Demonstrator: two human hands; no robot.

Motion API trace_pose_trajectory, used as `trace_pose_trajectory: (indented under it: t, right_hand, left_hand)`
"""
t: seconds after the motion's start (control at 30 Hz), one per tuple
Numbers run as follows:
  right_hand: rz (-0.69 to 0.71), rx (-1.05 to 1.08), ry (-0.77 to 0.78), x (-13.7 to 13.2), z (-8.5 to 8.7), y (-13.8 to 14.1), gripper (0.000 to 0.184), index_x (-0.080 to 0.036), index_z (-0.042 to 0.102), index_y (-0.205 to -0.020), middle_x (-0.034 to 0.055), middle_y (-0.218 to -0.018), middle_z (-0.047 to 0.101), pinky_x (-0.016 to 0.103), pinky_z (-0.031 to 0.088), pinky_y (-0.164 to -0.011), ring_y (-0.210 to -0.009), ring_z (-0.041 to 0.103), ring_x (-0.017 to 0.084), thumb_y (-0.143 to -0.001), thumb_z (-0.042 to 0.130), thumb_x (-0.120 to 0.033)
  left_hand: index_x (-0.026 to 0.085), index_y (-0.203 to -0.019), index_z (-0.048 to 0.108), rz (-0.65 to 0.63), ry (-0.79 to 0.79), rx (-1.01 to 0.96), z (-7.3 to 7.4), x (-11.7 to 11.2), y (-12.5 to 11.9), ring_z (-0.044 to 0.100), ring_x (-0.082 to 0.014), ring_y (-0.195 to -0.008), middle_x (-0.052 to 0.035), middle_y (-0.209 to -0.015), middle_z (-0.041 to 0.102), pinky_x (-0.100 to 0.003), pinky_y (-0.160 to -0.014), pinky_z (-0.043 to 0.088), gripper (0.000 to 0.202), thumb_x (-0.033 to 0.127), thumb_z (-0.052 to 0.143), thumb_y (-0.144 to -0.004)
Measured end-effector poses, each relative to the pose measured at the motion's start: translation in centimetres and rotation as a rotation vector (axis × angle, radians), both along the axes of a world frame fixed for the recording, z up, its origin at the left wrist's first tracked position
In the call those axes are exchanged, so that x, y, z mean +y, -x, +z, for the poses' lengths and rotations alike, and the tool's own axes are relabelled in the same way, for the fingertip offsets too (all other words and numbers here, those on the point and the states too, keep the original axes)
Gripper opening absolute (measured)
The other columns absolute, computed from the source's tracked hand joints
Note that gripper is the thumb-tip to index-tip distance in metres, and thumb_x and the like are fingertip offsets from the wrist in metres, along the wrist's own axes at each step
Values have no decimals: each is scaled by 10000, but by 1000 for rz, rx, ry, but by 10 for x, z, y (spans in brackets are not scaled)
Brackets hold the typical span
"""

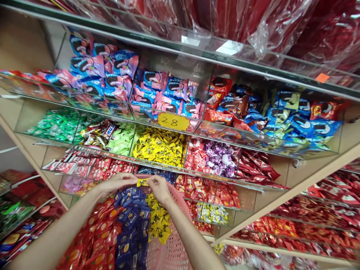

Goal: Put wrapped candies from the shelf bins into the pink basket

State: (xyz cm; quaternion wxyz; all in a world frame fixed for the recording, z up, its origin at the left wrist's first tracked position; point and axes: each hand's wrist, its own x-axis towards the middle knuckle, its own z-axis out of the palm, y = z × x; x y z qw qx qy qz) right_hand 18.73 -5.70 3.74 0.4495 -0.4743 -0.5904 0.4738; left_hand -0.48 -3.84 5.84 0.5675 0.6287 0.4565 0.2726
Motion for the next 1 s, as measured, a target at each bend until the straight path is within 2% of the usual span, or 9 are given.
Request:
trace_pose_trajectory:
  t: [0.07,0.2,0.3,0.37,0.47,0.63,0.77,0.9,1.0]
  right_hand:
    - [50,-78,-35,-4,13,-14,256,-171,554,-711,-45,-467,501,195,326,-428,-407,434,82,-712,531,-426]
    - [150,-365,-131,-20,36,-56,217,-169,558,-734,-34,-514,528,194,331,-450,-424,454,82,-774,467,-362]
    - [140,-690,-240,-37,41,-85,172,-163,581,-731,-10,-577,564,193,333,-500,-503,490,91,-788,454,-264]
    - [175,-925,-275,-48,41,-95,155,-160,596,-712,9,-624,593,194,341,-545,-579,524,106,-775,458,-190]
    - [243,-1247,-266,-62,40,-90,185,-150,610,-713,48,-718,629,204,359,-589,-675,567,135,-760,438,-102]
    - [354,-1598,-239,-70,38,-55,244,-128,638,-829,113,-838,642,245,400,-616,-787,594,193,-763,417,-48]
    - [377,-1677,-307,-68,25,-40,220,-85,647,-819,147,-818,636,280,421,-617,-798,592,222,-754,441,-42]
    - [314,-1676,-384,-66,10,-45,191,-96,652,-775,137,-781,632,284,425,-605,-770,591,209,-738,475,-37]
    - [251,-1681,-422,-66,6,-47,173,-110,647,-795,122,-794,630,275,422,-589,-766,585,203,-725,504,-42]
  left_hand:
    - [175,-892,638,-14,74,8,5,-2,-1,572,-185,-803,-28,-866,656,-261,-702,417,440,519,580,-624]
    - [186,-892,650,37,30,75,9,0,0,552,-200,-916,-26,-939,652,-262,-816,387,462,547,577,-614]
    - [198,-907,649,41,39,111,6,3,0,543,-199,-948,-16,-957,650,-258,-856,367,480,570,558,-618]
    - [196,-910,648,31,45,120,5,4,0,543,-198,-952,-16,-960,649,-254,-855,369,493,579,550,-617]
    - [191,-903,648,37,29,125,5,3,0,549,-193,-933,-18,-954,650,-244,-825,384,491,578,544,-620]
    - [165,-823,659,52,20,117,8,-1,-1,562,-198,-858,-30,-886,659,-246,-751,400,483,582,531,-617]
    - [163,-799,657,62,18,101,8,-2,0,552,-199,-862,-27,-873,657,-244,-747,387,472,581,529,-619]
    - [163,-810,657,58,11,79,7,-1,0,550,-203,-868,-28,-877,655,-253,-755,386,469,573,537,-616]
    - [158,-815,660,60,22,73,9,-2,-1,554,-209,-864,-33,-871,657,-261,-760,391,481,573,548,-599]
